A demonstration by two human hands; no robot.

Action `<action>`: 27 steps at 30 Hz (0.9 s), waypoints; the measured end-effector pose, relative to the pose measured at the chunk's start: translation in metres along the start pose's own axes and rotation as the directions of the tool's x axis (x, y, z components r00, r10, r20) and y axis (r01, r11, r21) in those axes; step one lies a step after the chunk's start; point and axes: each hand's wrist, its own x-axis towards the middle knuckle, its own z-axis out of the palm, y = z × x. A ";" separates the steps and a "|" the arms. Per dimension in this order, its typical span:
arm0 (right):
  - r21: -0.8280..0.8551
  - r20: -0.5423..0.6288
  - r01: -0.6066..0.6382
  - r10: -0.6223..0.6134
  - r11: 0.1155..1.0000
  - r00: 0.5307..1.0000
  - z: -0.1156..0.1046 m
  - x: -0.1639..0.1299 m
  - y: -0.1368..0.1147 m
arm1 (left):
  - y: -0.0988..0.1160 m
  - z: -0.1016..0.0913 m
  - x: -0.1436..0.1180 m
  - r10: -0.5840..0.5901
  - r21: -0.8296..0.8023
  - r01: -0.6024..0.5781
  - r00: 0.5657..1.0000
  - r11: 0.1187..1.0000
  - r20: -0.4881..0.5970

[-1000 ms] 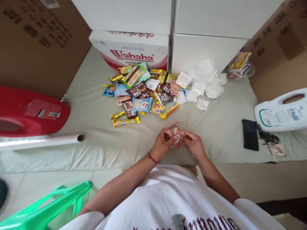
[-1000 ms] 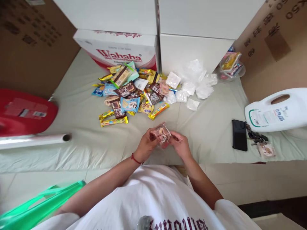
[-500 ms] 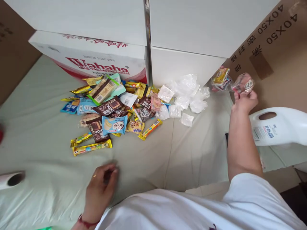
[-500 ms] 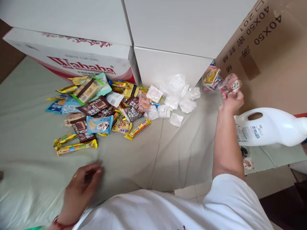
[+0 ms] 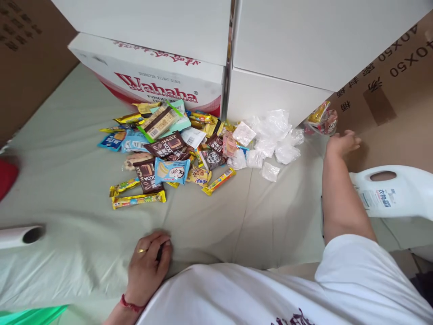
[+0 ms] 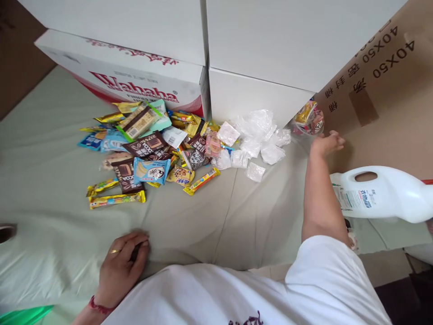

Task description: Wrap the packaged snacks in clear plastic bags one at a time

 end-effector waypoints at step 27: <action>0.523 0.819 -0.792 0.071 0.315 0.569 0.057 -0.381 -0.205 | 0.048 0.021 0.057 -0.210 -0.811 0.456 0.890 0.368 0.405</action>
